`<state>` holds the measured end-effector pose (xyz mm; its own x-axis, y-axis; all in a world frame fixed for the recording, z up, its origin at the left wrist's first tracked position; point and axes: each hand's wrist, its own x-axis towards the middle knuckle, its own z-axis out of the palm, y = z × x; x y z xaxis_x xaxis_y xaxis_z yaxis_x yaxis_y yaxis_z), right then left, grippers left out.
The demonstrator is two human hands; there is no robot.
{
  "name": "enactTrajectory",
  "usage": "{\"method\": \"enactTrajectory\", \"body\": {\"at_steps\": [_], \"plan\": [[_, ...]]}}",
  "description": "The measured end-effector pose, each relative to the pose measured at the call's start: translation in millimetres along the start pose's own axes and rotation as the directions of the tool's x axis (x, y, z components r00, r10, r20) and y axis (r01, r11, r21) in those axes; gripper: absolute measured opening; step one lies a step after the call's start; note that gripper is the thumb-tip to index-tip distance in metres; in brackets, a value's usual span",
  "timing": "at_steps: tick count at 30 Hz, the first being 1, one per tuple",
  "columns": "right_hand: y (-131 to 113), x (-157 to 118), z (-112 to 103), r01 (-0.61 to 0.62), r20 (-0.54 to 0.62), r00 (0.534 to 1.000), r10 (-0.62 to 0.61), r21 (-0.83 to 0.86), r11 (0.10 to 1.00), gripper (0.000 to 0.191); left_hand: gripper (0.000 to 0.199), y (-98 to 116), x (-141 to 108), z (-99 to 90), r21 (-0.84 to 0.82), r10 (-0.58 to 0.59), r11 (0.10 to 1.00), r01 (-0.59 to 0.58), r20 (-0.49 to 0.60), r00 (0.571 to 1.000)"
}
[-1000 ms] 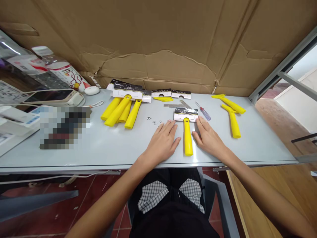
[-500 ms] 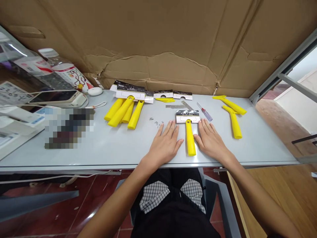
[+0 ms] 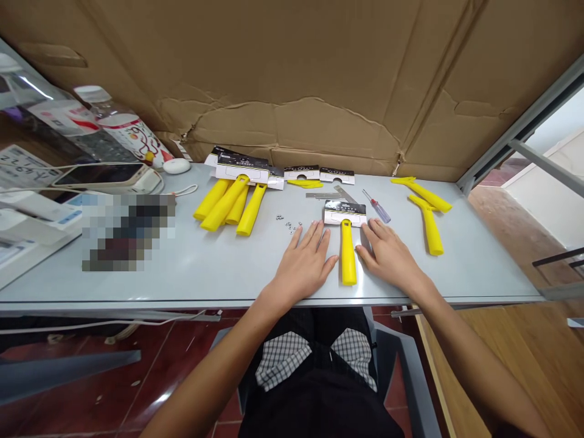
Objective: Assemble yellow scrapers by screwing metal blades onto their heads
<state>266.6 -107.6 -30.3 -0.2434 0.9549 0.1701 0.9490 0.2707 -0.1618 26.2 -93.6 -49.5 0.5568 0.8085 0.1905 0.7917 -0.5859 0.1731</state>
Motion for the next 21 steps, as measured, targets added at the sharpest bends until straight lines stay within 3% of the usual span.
{"method": "enactTrajectory", "body": {"at_steps": [3, 7, 13, 17, 21], "plan": [[-10, 9, -19, -0.053, -0.021, 0.998, 0.053, 0.027, 0.998, 0.053, 0.064, -1, 0, 1.0, 0.002, 0.005, 1.000, -0.005, -0.017, 1.000], [-31, 28, -36, -0.165, 0.027, 0.986, 0.164, 0.026, 0.986, 0.054, 0.064, -1, 0, -0.4, 0.019, 0.008, 1.000, -0.008, 0.005, 1.000], [-32, 61, -24, -0.094, 0.155, 0.984, 0.084, 0.063, 0.994, 0.041, 0.064, 2, 0, -3.5, 0.040, -0.001, 0.999, 0.001, 0.013, 1.000], [-26, 72, -15, -0.074, 0.150, 0.987, 0.056, 0.120, 0.990, 0.037, 0.048, -2, -4, -5.2, -0.084, 0.018, 0.996, -0.030, -0.146, 0.989], [-25, 72, -12, -0.069, 0.136, 0.990, 0.048, 0.154, 0.986, 0.037, 0.034, -17, -10, -11.4, -0.181, -0.009, 0.982, -0.061, -0.360, 0.933]]}}
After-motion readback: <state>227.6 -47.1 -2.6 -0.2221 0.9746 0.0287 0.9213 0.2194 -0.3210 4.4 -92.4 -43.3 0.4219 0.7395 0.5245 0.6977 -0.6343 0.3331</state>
